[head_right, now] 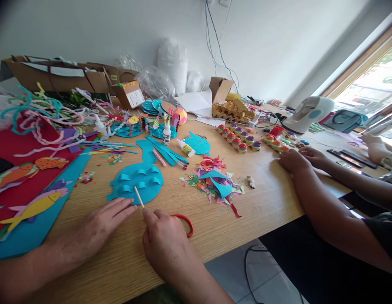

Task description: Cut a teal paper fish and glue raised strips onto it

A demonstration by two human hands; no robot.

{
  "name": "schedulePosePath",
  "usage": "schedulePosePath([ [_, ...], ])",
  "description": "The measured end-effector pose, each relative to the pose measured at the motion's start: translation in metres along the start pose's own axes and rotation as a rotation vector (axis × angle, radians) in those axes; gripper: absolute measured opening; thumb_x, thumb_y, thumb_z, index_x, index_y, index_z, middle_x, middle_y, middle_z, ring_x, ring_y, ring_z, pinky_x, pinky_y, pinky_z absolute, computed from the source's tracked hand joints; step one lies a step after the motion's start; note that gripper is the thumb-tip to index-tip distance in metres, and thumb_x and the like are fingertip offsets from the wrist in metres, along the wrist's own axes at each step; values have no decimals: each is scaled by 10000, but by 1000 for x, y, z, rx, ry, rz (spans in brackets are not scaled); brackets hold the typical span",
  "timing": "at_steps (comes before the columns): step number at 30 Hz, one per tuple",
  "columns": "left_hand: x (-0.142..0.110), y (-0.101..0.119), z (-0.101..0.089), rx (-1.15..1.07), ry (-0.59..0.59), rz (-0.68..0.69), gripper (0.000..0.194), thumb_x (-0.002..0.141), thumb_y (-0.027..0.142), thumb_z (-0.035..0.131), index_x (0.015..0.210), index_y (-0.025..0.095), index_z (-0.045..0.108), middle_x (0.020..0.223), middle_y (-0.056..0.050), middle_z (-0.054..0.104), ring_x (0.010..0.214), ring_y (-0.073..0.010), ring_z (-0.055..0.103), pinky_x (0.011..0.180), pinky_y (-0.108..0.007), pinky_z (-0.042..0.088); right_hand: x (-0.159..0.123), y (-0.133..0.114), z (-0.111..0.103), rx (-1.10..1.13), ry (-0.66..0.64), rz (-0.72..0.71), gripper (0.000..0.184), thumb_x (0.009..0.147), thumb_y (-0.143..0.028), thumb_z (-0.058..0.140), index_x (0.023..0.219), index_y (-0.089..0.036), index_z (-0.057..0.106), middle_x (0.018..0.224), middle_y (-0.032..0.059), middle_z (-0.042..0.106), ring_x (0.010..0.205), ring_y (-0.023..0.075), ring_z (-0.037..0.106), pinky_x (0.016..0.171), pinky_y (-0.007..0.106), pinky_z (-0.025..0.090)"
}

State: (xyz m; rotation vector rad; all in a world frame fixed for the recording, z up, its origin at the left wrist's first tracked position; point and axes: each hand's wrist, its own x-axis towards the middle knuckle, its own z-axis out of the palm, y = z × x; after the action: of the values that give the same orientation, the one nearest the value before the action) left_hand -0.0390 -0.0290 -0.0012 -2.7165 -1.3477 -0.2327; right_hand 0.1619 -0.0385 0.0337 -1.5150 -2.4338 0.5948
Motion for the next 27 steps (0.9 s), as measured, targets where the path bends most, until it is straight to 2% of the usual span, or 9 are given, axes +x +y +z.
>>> schedulePosePath([
  [8,-4,0,-1,13,1,-15,553,779,-52,274,1167,181,591,1181,-60,652,1110,-184,580,915,-308,498,14,-5,7,-68,-76,-8,397,793,-96,419,1125,-191,614,885,61,683,737,180,654,603,244,397],
  [18,-8,-3,9,-2,97,14,503,799,-28,299,1150,170,601,1160,-76,657,1079,-209,592,918,-332,494,17,-6,12,-138,-111,0,346,799,-96,427,1074,-187,616,846,60,680,693,173,645,556,240,366],
  [24,-6,-2,4,-4,57,14,518,792,-49,277,1137,149,609,1158,-73,664,1107,-205,582,924,-326,496,18,-7,11,-115,-86,0,365,810,-94,419,1102,-182,620,869,71,686,708,184,654,578,248,394],
  [27,-6,-2,0,-60,13,-22,529,792,-44,290,1153,194,595,1196,-39,648,1135,-175,562,939,-308,485,11,-9,5,-55,-33,1,393,815,-89,411,1132,-189,620,859,65,685,735,185,657,613,250,421],
])
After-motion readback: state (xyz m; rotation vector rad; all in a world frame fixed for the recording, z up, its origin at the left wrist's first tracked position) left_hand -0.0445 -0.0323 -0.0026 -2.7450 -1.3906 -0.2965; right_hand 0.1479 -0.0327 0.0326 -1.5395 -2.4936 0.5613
